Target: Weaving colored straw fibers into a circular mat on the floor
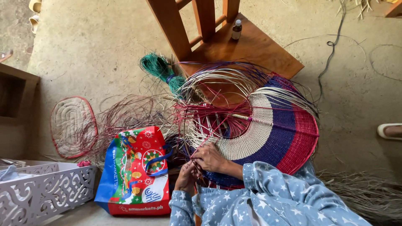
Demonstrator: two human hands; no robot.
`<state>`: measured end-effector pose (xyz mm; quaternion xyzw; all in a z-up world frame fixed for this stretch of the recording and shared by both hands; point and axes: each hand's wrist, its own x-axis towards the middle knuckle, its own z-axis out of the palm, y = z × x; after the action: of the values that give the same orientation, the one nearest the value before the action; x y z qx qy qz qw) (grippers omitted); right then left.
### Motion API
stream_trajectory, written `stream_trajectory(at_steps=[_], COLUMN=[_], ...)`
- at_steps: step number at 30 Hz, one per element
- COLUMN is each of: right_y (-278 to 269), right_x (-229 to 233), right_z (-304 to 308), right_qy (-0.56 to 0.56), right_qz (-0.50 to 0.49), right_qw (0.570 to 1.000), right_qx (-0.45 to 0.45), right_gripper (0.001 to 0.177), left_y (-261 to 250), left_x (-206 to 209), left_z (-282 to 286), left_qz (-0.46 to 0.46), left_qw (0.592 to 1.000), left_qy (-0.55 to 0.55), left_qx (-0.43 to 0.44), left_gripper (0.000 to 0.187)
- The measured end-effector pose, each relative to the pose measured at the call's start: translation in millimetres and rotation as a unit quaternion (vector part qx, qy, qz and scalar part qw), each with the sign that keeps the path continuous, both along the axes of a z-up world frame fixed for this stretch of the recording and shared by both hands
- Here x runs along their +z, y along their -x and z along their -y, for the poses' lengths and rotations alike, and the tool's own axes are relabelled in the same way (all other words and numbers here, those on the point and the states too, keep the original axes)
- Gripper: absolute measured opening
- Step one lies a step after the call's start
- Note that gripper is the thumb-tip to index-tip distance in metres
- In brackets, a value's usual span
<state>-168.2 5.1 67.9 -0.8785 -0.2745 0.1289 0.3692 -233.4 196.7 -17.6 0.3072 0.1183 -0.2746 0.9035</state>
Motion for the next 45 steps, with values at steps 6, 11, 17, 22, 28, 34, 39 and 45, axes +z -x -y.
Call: stream_trajectory(at_steps=[6,11,17,22,28,34,39,45], right_y=[-1,-1,0,4,2,-8,-2,4], right_x=[11,2,-31,-18,18,92,125,135], right_z=[2,0,0,-4,15,14,13,18], right_qy=[-0.011,-0.027,0.002,-0.005,-0.091,-0.185,-0.237,-0.276], right_qz=[-0.031,-0.023,0.023,0.076,0.055,0.097,0.111,0.095], right_qw=[0.999,0.998,0.998,0.996,0.993,0.978,0.965,0.954], right_qx=[-0.002,-0.047,-0.051,-0.052,-0.052,-0.018,0.028,0.066], right_gripper=[0.03,0.02,0.01,0.012,0.014,0.022,0.019,0.016], left_y=[1,-1,-19,-31,-41,-102,-154,-176], left_x=[3,15,92,108,101,133,166,186], left_z=[7,10,15,37,37,-43,-83,-86], left_qz=[-0.021,-0.012,0.079,0.107,0.182,0.29,0.34,0.336], left_qw=[0.999,0.999,0.894,0.785,0.769,0.693,0.643,0.645], left_qy=[-0.026,-0.036,-0.427,-0.605,-0.593,-0.648,-0.685,-0.685], left_qx=[0.002,-0.002,0.115,0.075,0.155,0.126,0.039,-0.041], left_gripper=[0.017,0.018,0.023,0.032,0.026,0.028,0.027,0.029])
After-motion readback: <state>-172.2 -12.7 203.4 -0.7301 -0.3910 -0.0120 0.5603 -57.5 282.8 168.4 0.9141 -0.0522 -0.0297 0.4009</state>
